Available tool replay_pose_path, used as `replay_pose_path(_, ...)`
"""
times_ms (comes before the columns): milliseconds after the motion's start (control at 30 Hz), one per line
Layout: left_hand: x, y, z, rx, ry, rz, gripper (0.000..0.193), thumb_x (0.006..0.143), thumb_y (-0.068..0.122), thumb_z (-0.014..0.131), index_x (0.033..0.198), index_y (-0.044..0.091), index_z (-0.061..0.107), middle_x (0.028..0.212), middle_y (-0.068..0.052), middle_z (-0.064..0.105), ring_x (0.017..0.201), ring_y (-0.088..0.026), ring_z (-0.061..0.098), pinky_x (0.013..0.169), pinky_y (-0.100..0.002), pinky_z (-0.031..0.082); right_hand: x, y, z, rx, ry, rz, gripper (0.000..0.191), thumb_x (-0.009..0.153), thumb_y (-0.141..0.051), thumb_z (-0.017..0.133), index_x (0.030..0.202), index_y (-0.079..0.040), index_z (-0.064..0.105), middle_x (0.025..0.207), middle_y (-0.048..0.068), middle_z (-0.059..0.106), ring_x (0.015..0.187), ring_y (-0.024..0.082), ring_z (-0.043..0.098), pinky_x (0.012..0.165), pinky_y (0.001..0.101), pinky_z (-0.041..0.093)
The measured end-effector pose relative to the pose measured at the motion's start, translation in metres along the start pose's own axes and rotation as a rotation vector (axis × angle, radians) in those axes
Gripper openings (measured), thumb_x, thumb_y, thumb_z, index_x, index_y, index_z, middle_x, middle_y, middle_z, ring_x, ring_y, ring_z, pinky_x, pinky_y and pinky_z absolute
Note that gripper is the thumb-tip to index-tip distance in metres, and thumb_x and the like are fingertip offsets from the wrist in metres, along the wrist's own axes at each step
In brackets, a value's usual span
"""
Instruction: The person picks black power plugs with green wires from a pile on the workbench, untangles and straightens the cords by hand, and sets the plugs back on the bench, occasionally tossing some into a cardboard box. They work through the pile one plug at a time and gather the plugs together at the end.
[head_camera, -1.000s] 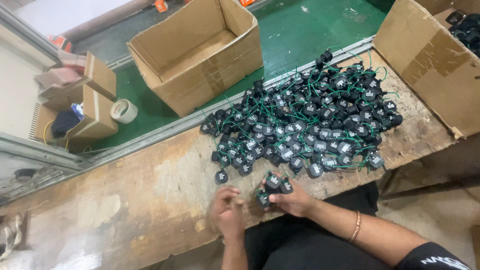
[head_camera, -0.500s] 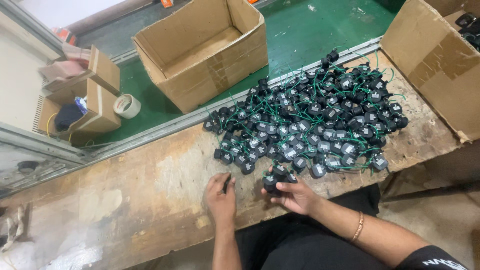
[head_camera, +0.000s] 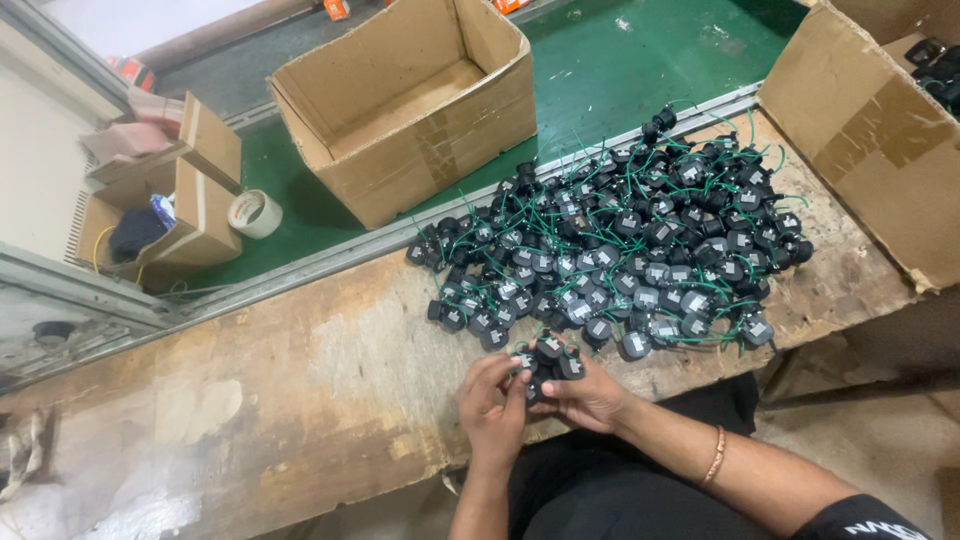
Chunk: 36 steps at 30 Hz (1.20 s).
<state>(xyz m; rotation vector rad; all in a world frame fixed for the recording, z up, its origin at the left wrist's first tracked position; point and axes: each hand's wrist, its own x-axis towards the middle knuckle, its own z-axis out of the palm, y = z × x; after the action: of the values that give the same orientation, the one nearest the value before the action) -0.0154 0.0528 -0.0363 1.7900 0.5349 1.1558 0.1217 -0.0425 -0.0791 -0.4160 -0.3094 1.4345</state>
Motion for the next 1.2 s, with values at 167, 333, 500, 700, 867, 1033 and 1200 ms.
replay_pose_path(167,0.000,-0.001,-0.028,-0.016,-0.182,0.249,0.027,0.080,-0.004,0.075,0.106,0.005,0.073,0.111,-0.012,0.074,0.105,-0.028,0.070,0.093,-0.038,0.055,-0.001,0.000,-0.004,0.048,0.003,-0.026,0.064,0.089,0.009,0.071,0.143,-0.009,0.041,0.130,0.015,0.055,0.113,0.030,0.065,0.088,0.0445,0.063)
replay_pose_path(333,-0.014,-0.020,-0.028,0.014,-0.129,0.051,0.026,0.069,-0.002,0.085,0.085,0.007,0.067,0.100,-0.011,0.076,0.101,-0.026,0.070,0.092,-0.037,0.054,-0.001,0.006,-0.003,-0.151,0.004,-0.042,0.067,0.083,0.008,0.074,0.139,-0.010,0.042,0.128,0.012,0.057,0.113,0.024,0.066,0.087,0.0422,0.063)
replay_pose_path(500,-0.027,-0.038,-0.007,-0.190,0.036,-0.116,0.025,0.080,0.002,0.084,0.087,0.005,0.061,0.099,-0.007,0.070,0.095,-0.016,0.066,0.087,-0.030,0.053,-0.003,0.007,-0.005,-0.202,0.026,-0.055,0.071,0.081,0.008,0.077,0.139,-0.011,0.042,0.126,0.008,0.057,0.112,0.020,0.066,0.086,0.0401,0.062)
replay_pose_path(700,0.025,-0.053,-0.038,-0.172,0.430,-0.271,0.024,0.098,0.014,0.072,0.116,0.002,0.061,0.115,-0.013,0.061,0.101,-0.020,0.058,0.087,-0.033,0.050,-0.005,0.001,-0.007,-0.001,0.017,-0.044,0.077,0.086,-0.001,0.078,0.151,-0.012,0.038,0.127,0.012,0.059,0.102,0.025,0.067,0.073,0.0382,0.062)
replay_pose_path(867,0.053,-0.055,-0.041,0.646,0.059,0.069,0.064,0.081,0.008,0.076,0.139,-0.005,0.053,0.141,-0.028,0.055,0.129,-0.045,0.050,0.105,-0.050,0.041,-0.006,0.002,-0.002,-0.161,-0.013,0.016,0.081,0.081,-0.003,0.081,0.150,-0.012,0.038,0.126,0.011,0.060,0.107,0.024,0.066,0.080,0.0417,0.063)
replay_pose_path(1033,0.040,-0.048,-0.043,0.698,0.135,-0.198,0.044,0.081,0.017,0.082,0.119,0.011,0.061,0.127,-0.013,0.067,0.126,-0.034,0.060,0.106,-0.044,0.047,-0.007,0.004,0.000,-0.220,-0.055,0.003,0.084,0.079,-0.002,0.083,0.150,-0.006,0.038,0.128,0.011,0.063,0.119,0.022,0.063,0.098,0.0385,0.056)
replay_pose_path(1200,0.046,-0.049,-0.041,0.654,0.060,-0.053,0.061,0.082,0.009,0.079,0.137,-0.002,0.057,0.128,-0.022,0.063,0.117,-0.042,0.059,0.094,-0.047,0.048,-0.005,0.005,-0.003,-0.219,-0.079,0.011,0.087,0.080,-0.004,0.085,0.153,-0.004,0.037,0.125,0.011,0.062,0.116,0.022,0.063,0.096,0.0402,0.057)
